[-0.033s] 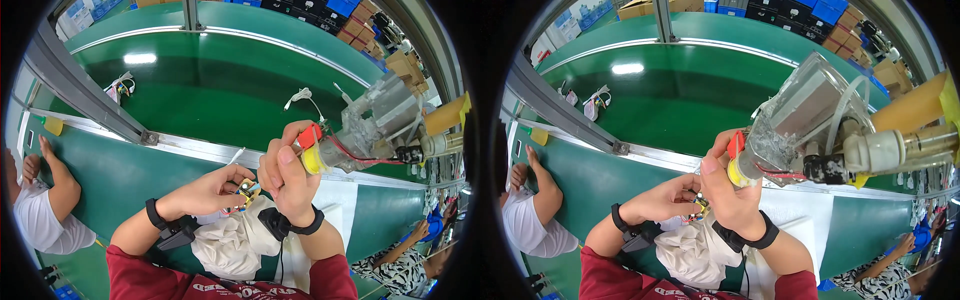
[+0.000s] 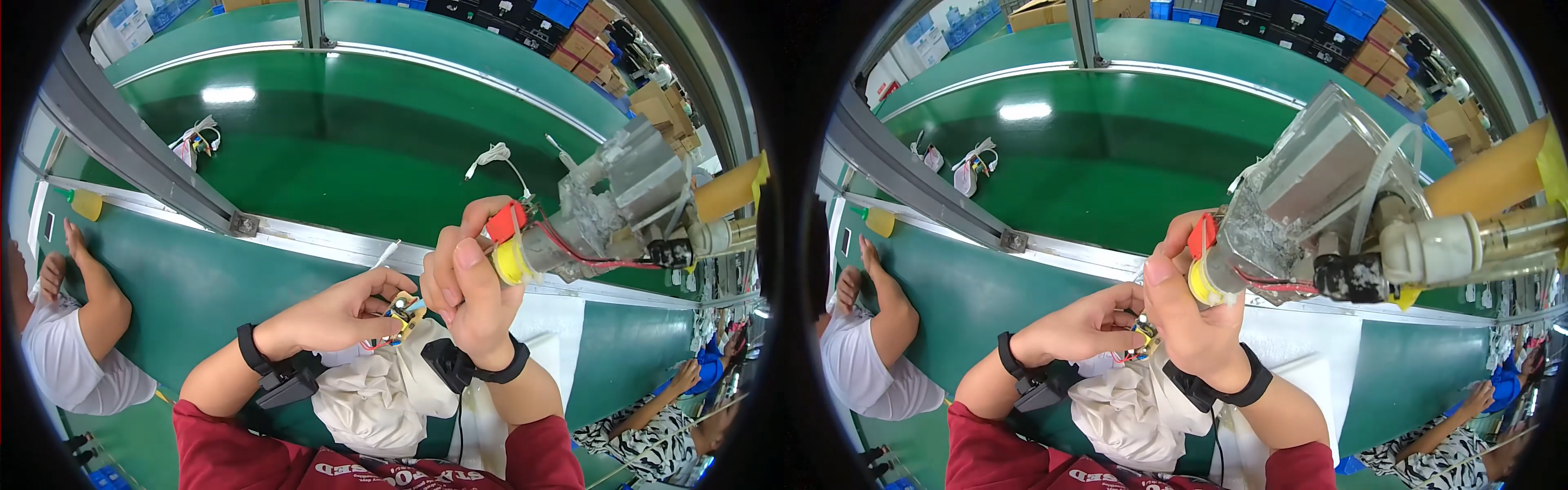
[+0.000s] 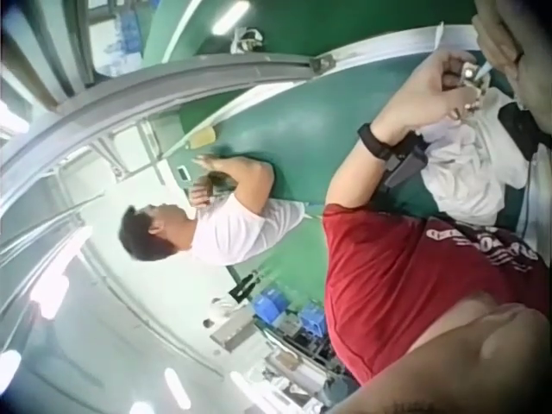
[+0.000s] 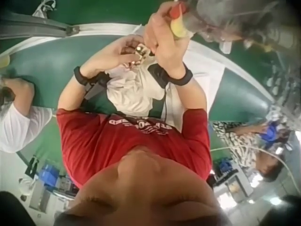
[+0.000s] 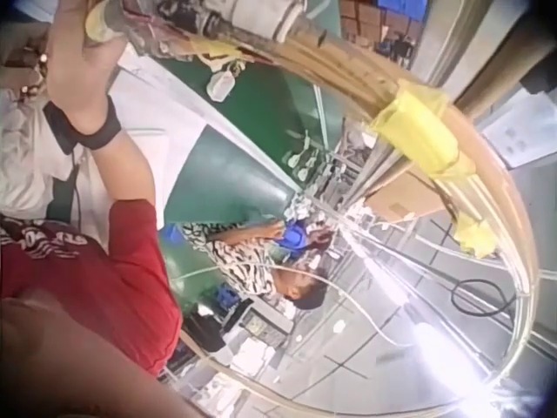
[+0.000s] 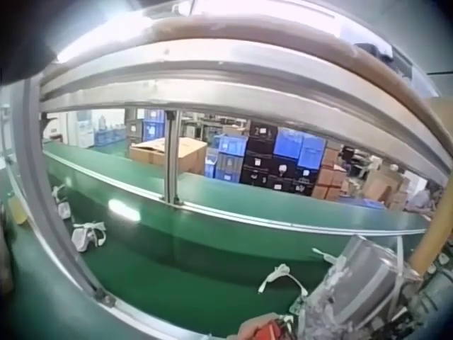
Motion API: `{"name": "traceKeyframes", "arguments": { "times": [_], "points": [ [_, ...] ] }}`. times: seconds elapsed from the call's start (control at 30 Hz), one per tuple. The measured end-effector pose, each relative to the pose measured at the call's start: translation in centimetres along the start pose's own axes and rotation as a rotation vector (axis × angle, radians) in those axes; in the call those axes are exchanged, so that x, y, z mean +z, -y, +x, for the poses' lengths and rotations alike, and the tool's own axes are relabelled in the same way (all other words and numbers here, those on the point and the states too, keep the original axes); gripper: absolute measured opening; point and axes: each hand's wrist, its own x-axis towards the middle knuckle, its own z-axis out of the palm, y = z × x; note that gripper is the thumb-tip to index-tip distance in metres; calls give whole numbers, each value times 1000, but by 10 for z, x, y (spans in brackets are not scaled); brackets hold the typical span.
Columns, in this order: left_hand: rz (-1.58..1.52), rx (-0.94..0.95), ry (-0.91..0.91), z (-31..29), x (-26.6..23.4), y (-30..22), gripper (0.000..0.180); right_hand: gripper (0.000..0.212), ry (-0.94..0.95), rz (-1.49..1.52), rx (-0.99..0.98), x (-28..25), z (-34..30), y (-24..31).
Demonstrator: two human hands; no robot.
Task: The person picks up a circuit board and a plastic housing, applies glue to the board using a dispenser, and presses the board into the housing. They then place the assembled unit onto the conveyor belt and repeat the process.
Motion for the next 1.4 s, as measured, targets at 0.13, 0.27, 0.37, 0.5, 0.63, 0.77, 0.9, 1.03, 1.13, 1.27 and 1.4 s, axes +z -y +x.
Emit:
{"name": "traceKeyframes", "arguments": {
  "times": [0.13, 0.27, 0.37, 0.5, 0.63, 0.77, 0.9, 1.03, 1.13, 1.27, 1.4],
  "points": [
    [-9, -1, 19, 0, -1, 4, 49, 24, -49, 37, 7, 5, -1, -2],
    [-5, -8, 19, -2, -2, 1, 50, 26, -42, 24, -8, 5, 0, -5],
    [-8, -14, 19, -2, -3, 2, 50, 26, -37, -6, -29, 3, 0, -9],
    [-13, -13, 18, -2, -4, 4, 50, 25, -38, -14, -41, 1, 0, -10],
    [-9, -2, 9, -2, -4, 5, 49, 24, -42, -10, -34, 1, 1, -9],
    [0, 9, -4, -4, -3, 2, 48, 21, -26, -13, -41, 3, 0, -9],
    [6, -1, -10, -7, -1, -3, 48, 21, -1, -54, -69, 6, 0, -8],
    [8, -6, -14, -9, -3, -1, 47, 28, 23, -85, -82, 5, 1, -6],
    [14, -14, -8, -8, -8, 4, 47, 33, 9, -85, -82, 7, 1, -6],
    [27, -18, -6, -9, -16, 9, 48, 34, -45, -57, -69, 8, 1, -4],
    [59, -33, -23, -11, -27, 11, 51, 33, -66, -7, -40, 10, 0, -2]
  ]
}}
